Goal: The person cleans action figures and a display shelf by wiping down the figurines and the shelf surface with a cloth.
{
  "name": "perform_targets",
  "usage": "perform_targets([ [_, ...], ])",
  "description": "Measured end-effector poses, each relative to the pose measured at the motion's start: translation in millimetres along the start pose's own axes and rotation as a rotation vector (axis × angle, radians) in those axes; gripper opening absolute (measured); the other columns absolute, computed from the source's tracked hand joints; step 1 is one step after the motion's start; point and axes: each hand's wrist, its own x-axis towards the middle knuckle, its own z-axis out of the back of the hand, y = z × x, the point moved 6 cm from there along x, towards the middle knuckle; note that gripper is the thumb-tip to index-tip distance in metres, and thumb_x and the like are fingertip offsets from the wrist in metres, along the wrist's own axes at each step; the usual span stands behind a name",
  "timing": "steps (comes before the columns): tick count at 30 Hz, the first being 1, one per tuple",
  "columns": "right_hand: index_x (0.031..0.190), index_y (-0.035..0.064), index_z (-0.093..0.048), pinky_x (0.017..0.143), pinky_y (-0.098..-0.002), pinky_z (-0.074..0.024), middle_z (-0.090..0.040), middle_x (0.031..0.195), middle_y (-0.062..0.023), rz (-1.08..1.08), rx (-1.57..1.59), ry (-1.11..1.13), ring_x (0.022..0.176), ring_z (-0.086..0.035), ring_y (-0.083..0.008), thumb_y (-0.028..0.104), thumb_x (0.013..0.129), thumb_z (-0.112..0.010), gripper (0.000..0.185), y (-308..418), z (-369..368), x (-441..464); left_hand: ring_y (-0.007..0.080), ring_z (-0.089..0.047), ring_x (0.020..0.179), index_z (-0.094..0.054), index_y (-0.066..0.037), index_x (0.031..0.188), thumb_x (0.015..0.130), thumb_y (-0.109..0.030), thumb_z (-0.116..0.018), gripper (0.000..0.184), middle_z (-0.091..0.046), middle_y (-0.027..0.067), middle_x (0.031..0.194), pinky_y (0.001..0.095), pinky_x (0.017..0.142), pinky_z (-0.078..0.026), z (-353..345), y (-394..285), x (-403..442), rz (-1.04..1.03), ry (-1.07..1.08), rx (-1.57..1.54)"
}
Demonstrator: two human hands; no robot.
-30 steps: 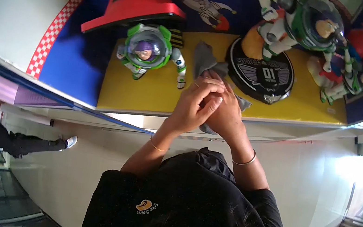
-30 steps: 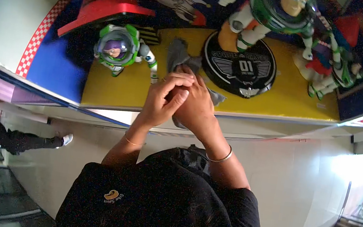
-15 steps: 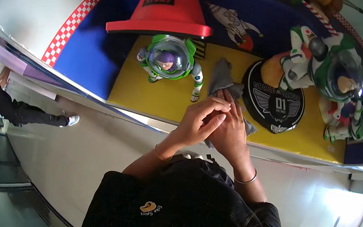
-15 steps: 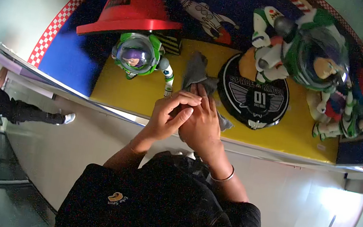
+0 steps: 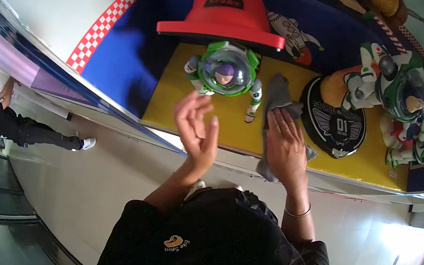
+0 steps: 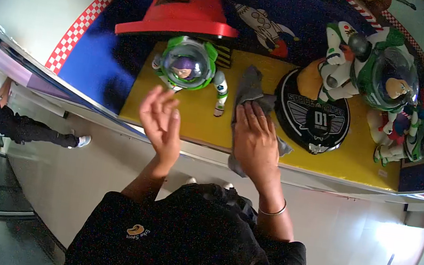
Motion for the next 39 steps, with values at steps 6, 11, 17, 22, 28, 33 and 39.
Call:
perform_targets([
  [6, 0.121, -0.0027, -0.057, 0.097, -0.0388, -0.0426, -0.058, 0.126, -0.0157, -0.060, 0.078, 0.021, 0.121, -0.052, -0.0313, 0.009, 0.086, -0.053, 0.037, 2, -1, 2, 0.0256, -0.047, 0.116, -0.038, -0.004, 0.131, 0.081, 0.001, -0.057, 0.054, -0.041, 0.0157, 0.133, 0.0338, 0.093, -0.042, 45, 14, 67, 0.136, 0.144, 0.281],
  [11, 0.121, -0.0008, -0.056, 0.097, -0.0379, -0.0433, -0.061, 0.123, -0.0133, -0.055, 0.062, 0.005, 0.118, -0.055, -0.0292, 0.012, 0.088, -0.053, 0.036, 0, -2, -1, 0.0219, -0.053, 0.105, -0.042, -0.004, 0.129, 0.080, -0.001, -0.059, 0.052, -0.052, 0.0144, 0.122, 0.0301, 0.088, -0.044, 24, 41, 82, 0.316, 0.452, 0.101],
  [17, 0.122, -0.0008, -0.057, 0.098, -0.0375, -0.0429, -0.060, 0.125, -0.0119, -0.068, 0.106, 0.008, 0.120, -0.054, -0.0288, 0.013, 0.088, -0.053, 0.037, -3, -3, 0, 0.0174, -0.058, 0.087, -0.049, -0.003, 0.121, 0.078, 0.001, -0.060, 0.045, -0.061, 0.0105, 0.104, 0.0263, 0.077, -0.046, 17, 64, 83, 0.521, 0.365, -0.145],
  [22, 0.122, -0.0009, -0.057, 0.098, -0.0374, -0.0425, -0.060, 0.125, -0.0126, -0.093, 0.131, 0.022, 0.120, -0.054, -0.0293, 0.013, 0.088, -0.053, 0.037, 0, -2, 3, 0.0140, -0.057, 0.078, -0.055, -0.003, 0.111, 0.076, 0.003, -0.060, 0.036, -0.063, 0.0071, 0.094, 0.0233, 0.070, -0.046, 21, 67, 82, 0.640, 0.349, -0.187],
  [28, 0.120, -0.0028, -0.058, 0.099, -0.0378, -0.0420, -0.060, 0.125, -0.0150, -0.127, 0.178, 0.038, 0.120, -0.053, -0.0307, 0.010, 0.087, -0.053, 0.036, 0, -2, 5, 0.0108, -0.054, 0.072, -0.059, -0.004, 0.100, 0.074, 0.006, -0.060, 0.028, -0.061, 0.0040, 0.084, 0.0207, 0.065, -0.043, 20, 72, 80, 0.736, 0.356, -0.289],
  [33, 0.121, -0.0056, -0.056, 0.100, -0.0384, -0.0409, -0.057, 0.127, -0.0185, -0.126, 0.199, 0.067, 0.121, -0.051, -0.0338, 0.007, 0.086, -0.053, 0.037, -2, -6, 5, 0.0089, -0.052, 0.068, -0.060, -0.004, 0.095, 0.073, 0.007, -0.060, 0.025, -0.057, 0.0020, 0.079, 0.0194, 0.063, -0.042, 20, 78, 76, 0.795, 0.335, -0.359],
  [39, 0.129, -0.0077, -0.046, 0.100, -0.0429, -0.0403, -0.051, 0.131, -0.0244, -0.086, -0.005, 0.099, 0.121, -0.048, -0.0389, 0.012, 0.089, -0.051, 0.045, -10, -25, 12, 0.0079, -0.051, 0.067, -0.061, -0.005, 0.092, 0.072, 0.008, -0.061, 0.024, -0.057, 0.0007, 0.076, 0.0180, 0.062, -0.041, 18, 80, 76, 0.785, 0.338, -0.324],
])
